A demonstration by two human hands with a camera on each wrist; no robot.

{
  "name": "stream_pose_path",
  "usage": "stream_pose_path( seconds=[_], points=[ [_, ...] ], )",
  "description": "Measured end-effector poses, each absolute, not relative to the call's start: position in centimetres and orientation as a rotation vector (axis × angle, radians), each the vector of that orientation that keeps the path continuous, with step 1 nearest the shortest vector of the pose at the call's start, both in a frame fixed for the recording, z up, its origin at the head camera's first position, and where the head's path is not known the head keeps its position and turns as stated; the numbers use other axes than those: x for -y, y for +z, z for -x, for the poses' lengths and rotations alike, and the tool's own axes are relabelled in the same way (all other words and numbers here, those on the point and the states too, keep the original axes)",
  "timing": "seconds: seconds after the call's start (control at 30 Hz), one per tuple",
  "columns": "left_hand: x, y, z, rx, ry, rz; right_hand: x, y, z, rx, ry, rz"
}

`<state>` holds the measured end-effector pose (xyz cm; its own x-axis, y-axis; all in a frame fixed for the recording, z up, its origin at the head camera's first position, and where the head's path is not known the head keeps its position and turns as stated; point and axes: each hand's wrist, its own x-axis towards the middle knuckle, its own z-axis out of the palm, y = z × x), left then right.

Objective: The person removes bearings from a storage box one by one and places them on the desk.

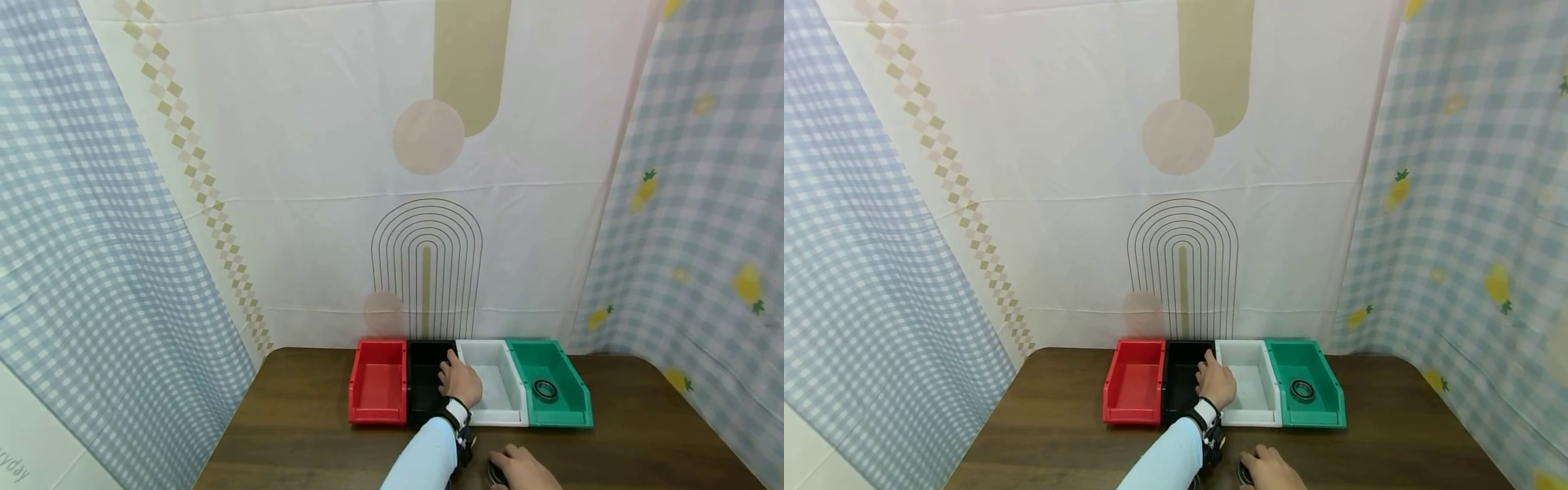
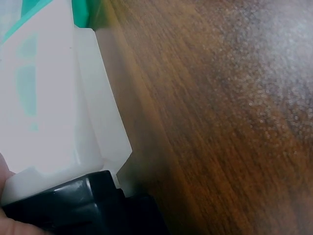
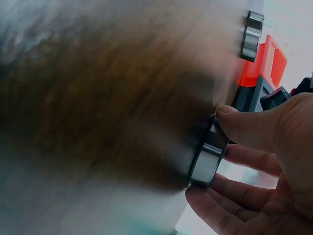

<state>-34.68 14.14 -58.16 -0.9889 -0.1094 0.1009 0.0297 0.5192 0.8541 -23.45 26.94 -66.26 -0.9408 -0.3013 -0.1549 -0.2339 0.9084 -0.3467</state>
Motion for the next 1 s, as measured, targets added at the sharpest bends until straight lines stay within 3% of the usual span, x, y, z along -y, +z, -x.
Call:
stream_pose_path(
  seconds=[0.43, 1.0],
  points=[
    [-13.9, -58.2, 34.8, 2.611, -1.511, -0.02, -25.8, -64.3, 22.7, -2.853, -0.499, 0.376],
    [-13.9, -58.0, 34.7, 2.64, -1.474, -0.024, -26.4, -64.8, 23.0, -2.837, -0.516, 0.407]
  ],
)
